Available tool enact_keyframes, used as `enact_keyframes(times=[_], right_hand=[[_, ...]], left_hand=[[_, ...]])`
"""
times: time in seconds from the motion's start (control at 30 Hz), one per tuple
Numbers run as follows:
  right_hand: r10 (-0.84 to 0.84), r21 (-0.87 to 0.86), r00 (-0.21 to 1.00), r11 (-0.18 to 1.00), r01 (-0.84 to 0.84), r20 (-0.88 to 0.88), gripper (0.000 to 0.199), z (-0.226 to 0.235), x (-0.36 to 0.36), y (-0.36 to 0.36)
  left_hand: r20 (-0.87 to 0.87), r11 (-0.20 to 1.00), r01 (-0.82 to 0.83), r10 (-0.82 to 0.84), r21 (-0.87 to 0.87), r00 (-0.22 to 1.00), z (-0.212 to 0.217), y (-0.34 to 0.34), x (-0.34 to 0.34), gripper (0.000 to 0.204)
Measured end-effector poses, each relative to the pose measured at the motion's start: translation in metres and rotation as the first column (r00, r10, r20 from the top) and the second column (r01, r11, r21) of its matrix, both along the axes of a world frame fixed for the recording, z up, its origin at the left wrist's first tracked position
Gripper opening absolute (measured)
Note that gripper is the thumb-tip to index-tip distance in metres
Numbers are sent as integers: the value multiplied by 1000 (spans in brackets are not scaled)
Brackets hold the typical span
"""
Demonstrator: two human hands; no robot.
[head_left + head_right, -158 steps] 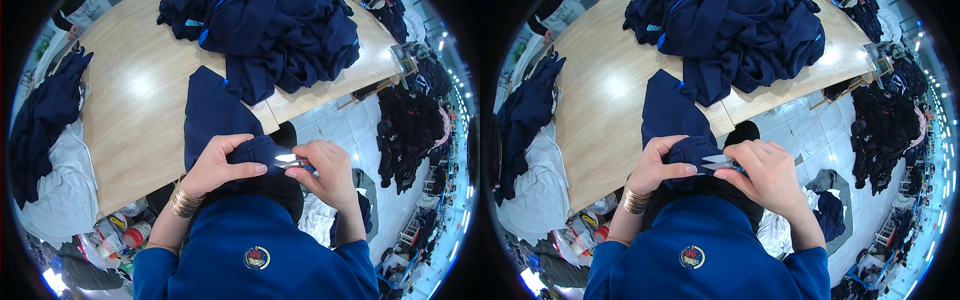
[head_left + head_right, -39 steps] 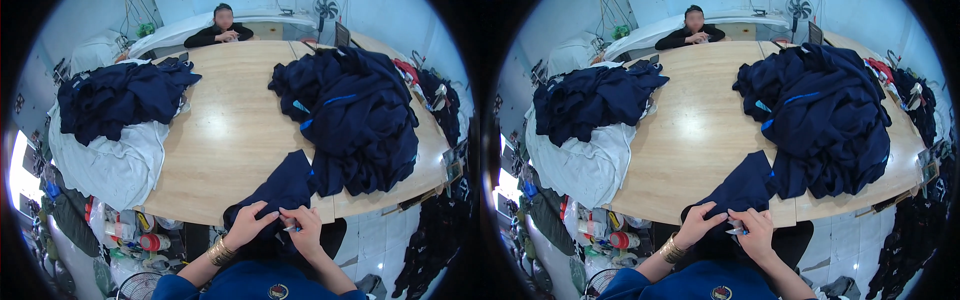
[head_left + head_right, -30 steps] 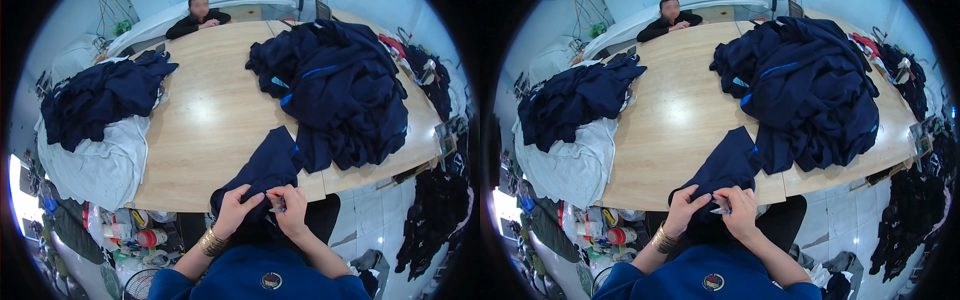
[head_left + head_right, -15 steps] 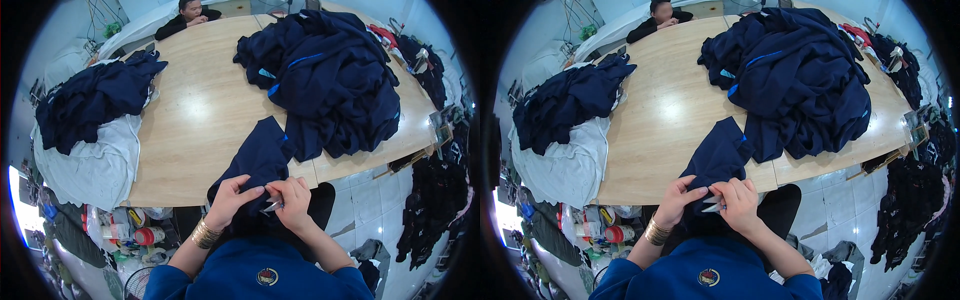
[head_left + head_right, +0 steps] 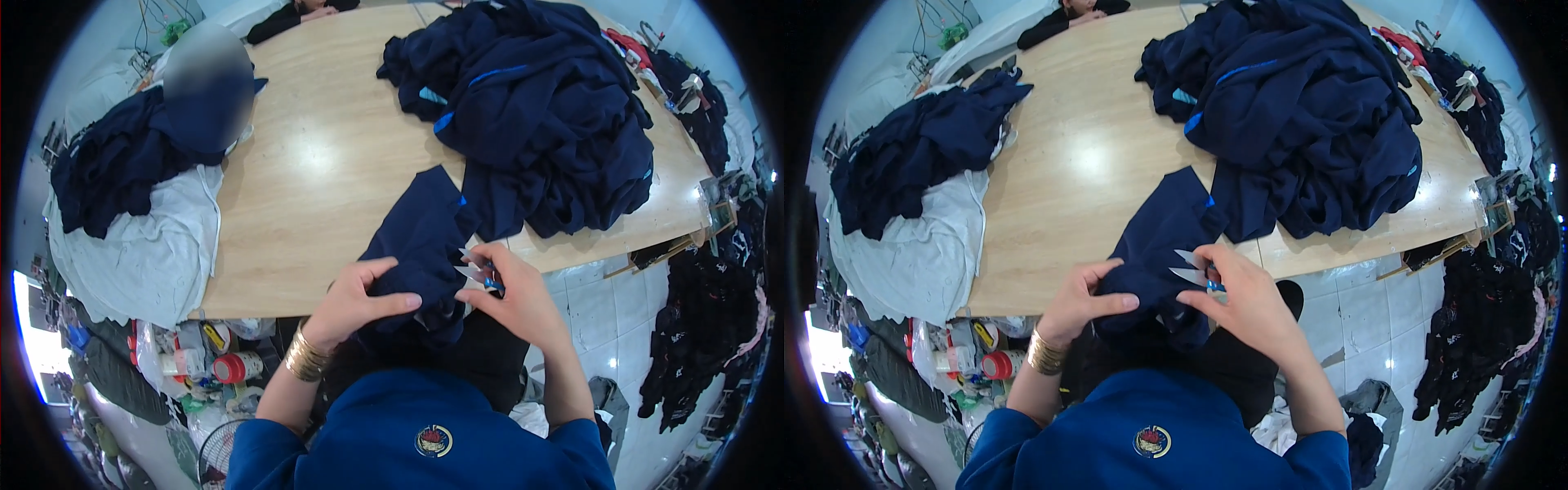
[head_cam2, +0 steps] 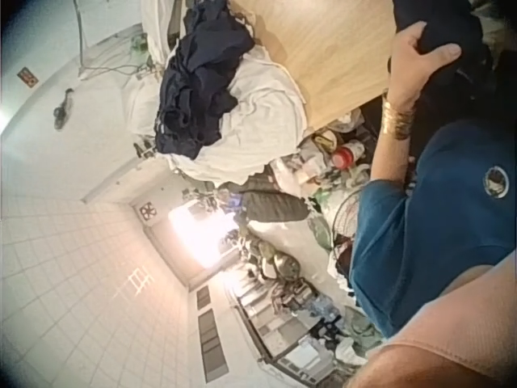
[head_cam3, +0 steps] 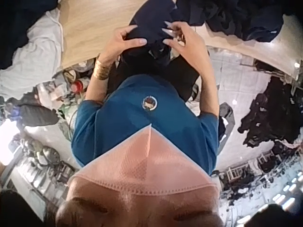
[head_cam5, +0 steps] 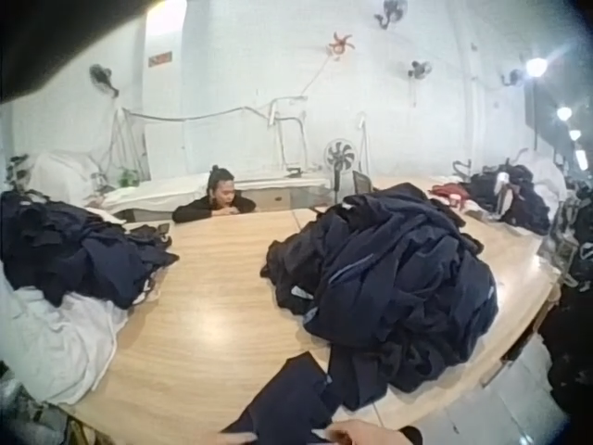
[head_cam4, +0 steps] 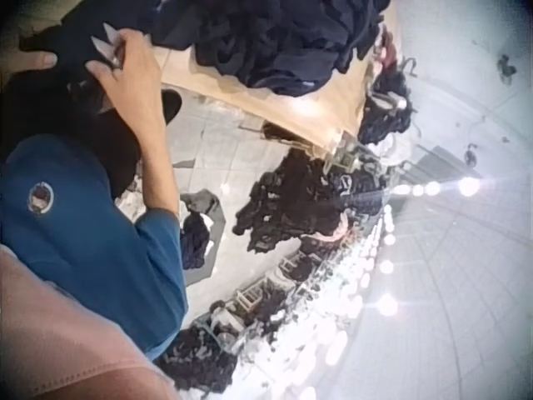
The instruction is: Trimming loose threads from blue athletic garments using small thread snips.
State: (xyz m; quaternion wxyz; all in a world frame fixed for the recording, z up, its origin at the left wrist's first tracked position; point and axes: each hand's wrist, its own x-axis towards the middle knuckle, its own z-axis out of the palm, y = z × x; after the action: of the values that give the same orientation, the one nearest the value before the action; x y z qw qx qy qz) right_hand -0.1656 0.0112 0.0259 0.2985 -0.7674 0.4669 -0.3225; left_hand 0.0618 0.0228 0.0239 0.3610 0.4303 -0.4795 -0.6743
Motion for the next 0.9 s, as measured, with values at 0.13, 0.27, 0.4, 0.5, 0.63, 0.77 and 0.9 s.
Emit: enact_keyframes(times=[0.13, 0.27, 0.4, 0.5, 0.63, 0.77, 0.9], right_hand=[[154, 5, 987, 988, -154, -50, 37, 16, -7, 1], [214, -7, 956, 975, -220, -201, 42, 22, -2, 1], [230, -168, 952, 950, -265, -202, 35, 18, -4, -2], [210, -220, 942, 938, -269, -261, 29, 20, -5, -4], [227, -238, 921, 921, -309, -318, 28, 29, -3, -6], [244, -253, 906, 906, -340, -347, 29, 31, -1, -8], [237, -263, 901, 902, -343, -363, 30, 33, 1, -8]], left_hand=[[66, 997, 28, -23, -69, 998, 5, -5, 5, 24], [88, 992, 70, -61, -109, 994, 4, -6, 8, 24], [122, 985, 92, -74, -148, 990, 6, -7, 8, 25], [122, 981, 107, -88, -165, 989, 5, -7, 9, 24], [171, 967, 149, -115, -208, 979, 4, -7, 11, 24], [155, 965, 161, -130, -209, 979, 7, -8, 8, 25], [136, 978, 154, -134, -144, 981, 8, -8, 8, 24]])
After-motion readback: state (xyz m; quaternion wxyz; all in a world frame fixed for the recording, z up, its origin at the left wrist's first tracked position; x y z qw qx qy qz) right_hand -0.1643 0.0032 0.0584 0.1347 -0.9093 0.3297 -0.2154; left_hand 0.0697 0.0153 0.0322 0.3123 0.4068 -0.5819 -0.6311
